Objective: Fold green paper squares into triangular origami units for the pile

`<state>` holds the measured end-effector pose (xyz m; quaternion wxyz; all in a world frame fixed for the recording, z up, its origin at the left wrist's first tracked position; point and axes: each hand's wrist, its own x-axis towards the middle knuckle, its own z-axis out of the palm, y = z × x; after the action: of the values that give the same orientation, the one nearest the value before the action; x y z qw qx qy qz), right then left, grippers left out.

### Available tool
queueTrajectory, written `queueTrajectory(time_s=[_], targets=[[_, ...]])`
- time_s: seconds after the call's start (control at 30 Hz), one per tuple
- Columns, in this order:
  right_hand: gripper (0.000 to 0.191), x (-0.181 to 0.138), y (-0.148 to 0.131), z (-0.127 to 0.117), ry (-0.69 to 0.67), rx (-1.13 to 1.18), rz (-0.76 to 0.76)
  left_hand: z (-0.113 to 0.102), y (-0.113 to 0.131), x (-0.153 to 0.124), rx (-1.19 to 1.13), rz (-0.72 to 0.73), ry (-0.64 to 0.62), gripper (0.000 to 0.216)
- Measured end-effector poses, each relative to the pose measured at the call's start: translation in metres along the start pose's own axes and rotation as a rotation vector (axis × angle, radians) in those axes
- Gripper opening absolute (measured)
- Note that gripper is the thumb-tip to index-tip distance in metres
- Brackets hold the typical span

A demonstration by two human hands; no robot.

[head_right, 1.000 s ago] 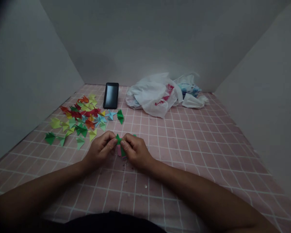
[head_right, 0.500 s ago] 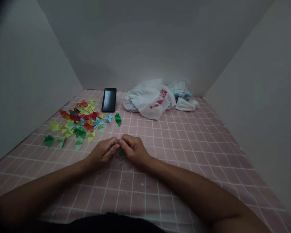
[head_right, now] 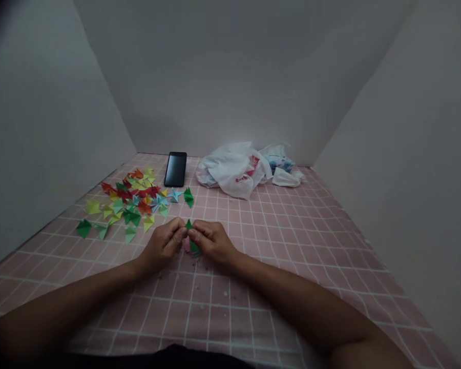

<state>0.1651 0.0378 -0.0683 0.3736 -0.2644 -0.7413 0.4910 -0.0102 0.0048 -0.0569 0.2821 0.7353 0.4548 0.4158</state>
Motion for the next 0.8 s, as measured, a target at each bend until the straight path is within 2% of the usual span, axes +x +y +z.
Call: queueTrajectory(time_s=[0.13, 0.3, 0.53, 0.7, 0.8], targets=[[0.047, 0.002, 0.0, 0.001, 0.015, 0.091, 0.082, -0.004, 0.001, 0.003, 0.07, 0.045, 0.028, 0.027], [0.034, 0.009, -0.006, -0.004, 0.043, 0.047, 0.04, -0.01, 0.0, 0.006, 0.091, 0.079, 0.089, 0.027], [0.022, 0.021, -0.013, -0.006, 0.189, 0.044, 0.016, -0.009, -0.002, 0.006, -0.21, -0.031, 0.249, 0.019], [0.018, 0.02, -0.011, 0.0, 0.256, -0.054, -0.038, -0.009, -0.001, 0.006, -0.313, -0.037, 0.264, 0.016], [0.015, 0.017, -0.012, 0.001, 0.276, -0.215, -0.114, -0.01, 0.001, 0.005, -0.352, -0.044, 0.234, 0.019]])
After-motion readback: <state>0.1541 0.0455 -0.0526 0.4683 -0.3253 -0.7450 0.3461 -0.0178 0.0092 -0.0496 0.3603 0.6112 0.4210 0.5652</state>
